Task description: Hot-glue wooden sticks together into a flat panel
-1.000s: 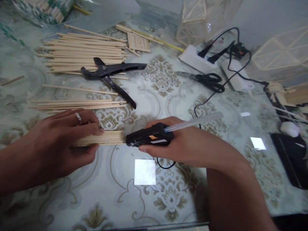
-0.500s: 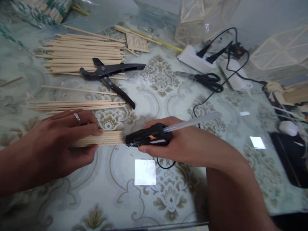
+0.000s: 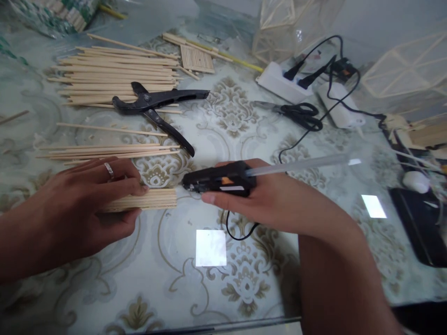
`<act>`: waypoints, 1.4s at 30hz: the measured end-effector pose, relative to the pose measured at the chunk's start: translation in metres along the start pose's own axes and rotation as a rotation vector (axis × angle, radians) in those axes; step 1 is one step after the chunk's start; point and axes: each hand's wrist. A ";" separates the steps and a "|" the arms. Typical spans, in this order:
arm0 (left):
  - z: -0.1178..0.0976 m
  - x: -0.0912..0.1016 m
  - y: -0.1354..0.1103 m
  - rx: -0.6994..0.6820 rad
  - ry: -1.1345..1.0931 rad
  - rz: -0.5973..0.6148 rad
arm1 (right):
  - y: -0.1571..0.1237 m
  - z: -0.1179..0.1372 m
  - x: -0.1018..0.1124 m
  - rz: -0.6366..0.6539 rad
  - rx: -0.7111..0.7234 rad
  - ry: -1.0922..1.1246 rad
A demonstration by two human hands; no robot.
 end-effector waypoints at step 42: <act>0.003 0.000 0.000 0.043 0.000 0.058 | 0.005 0.040 -0.049 -0.003 0.224 0.111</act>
Point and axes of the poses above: each hand's wrist, its own y-axis towards the middle knuckle, its own x-axis out of the back of the hand, z = x × y, and after that the axes turned 4 degrees about -y, right-handed
